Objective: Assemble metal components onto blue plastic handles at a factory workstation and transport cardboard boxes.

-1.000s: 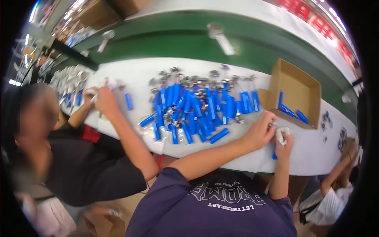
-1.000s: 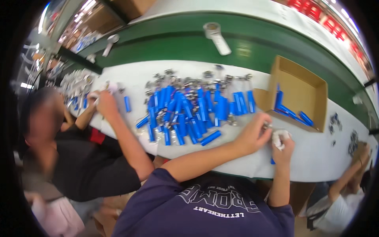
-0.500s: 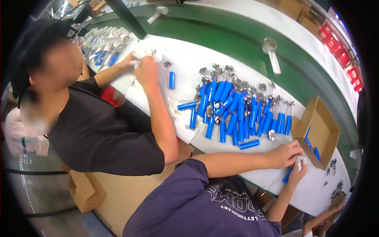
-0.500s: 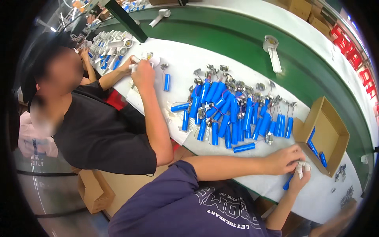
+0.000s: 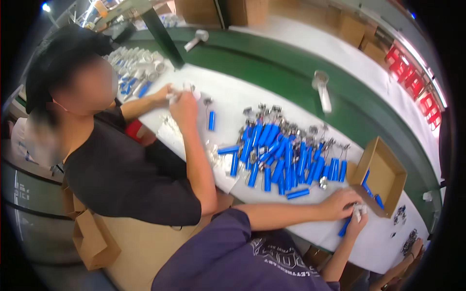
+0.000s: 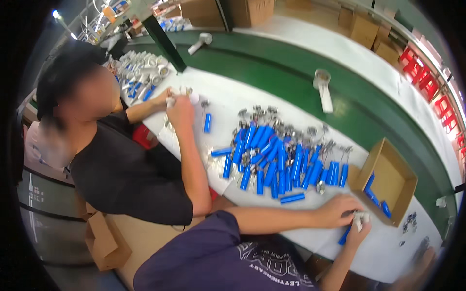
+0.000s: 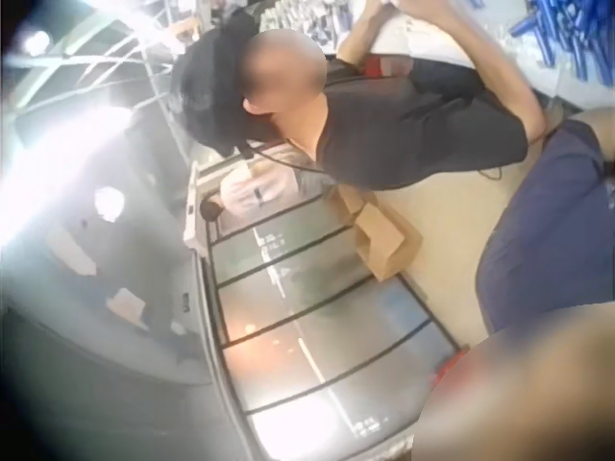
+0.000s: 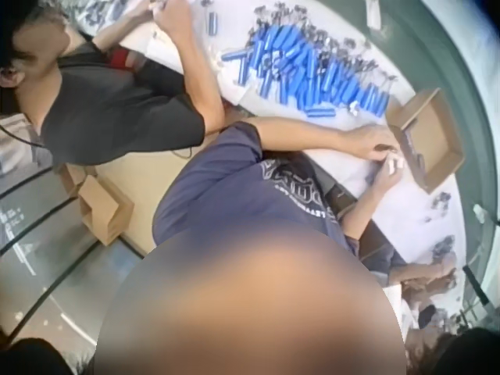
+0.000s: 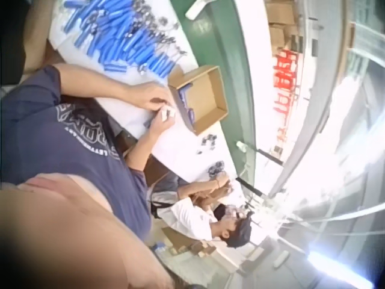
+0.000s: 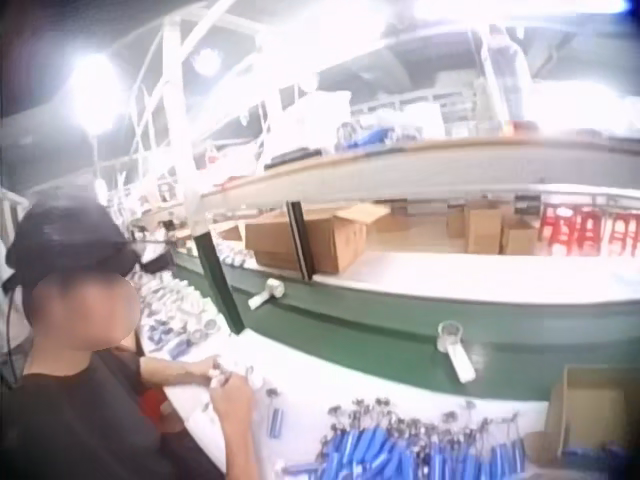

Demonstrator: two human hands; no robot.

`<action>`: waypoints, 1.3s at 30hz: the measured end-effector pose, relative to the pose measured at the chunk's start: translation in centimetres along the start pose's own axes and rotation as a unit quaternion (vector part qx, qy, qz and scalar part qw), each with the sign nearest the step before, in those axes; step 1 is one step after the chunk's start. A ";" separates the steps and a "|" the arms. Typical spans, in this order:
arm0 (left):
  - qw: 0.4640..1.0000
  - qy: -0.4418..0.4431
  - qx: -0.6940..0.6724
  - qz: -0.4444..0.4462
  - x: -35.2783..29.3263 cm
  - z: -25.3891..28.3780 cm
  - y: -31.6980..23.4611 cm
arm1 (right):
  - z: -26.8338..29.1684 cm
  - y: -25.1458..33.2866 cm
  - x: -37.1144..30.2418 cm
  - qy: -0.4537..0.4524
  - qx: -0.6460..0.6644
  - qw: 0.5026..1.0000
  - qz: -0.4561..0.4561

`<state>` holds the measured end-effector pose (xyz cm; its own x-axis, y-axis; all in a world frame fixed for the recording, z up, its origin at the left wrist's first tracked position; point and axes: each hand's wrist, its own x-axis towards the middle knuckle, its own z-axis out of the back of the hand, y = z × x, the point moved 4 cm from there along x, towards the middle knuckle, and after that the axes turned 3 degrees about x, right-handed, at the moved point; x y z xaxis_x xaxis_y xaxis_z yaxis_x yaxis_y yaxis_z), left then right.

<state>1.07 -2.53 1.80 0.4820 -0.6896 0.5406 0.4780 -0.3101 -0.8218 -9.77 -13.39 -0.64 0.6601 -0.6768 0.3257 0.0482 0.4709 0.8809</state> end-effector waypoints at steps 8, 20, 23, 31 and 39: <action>0.988 0.010 -0.117 0.095 0.9 0.3 1.1 | 0.8 -1.3 1.0 0.017 0.142 0.985 -0.094; 0.981 0.068 -0.112 0.145 -0.2 -0.4 0.9 | 1.3 -1.6 0.8 0.004 0.187 0.973 -0.133; 0.981 0.040 -0.130 0.138 -0.6 -0.7 0.2 | 2.2 -2.0 0.3 0.016 0.213 0.967 -0.140; 0.990 0.027 -0.098 0.101 -0.2 -0.4 0.9 | 0.2 -0.6 0.1 0.071 0.118 0.983 -0.122; 0.994 0.033 -0.054 0.085 -0.3 -0.2 0.5 | 0.0 -1.1 -0.5 0.055 0.086 0.989 -0.108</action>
<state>1.04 -2.60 1.16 0.4983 -0.7781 0.3824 0.3113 -0.2511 -0.9165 -10.17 -13.62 -1.79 0.7262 -0.6814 0.0918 0.0756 0.2119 0.9744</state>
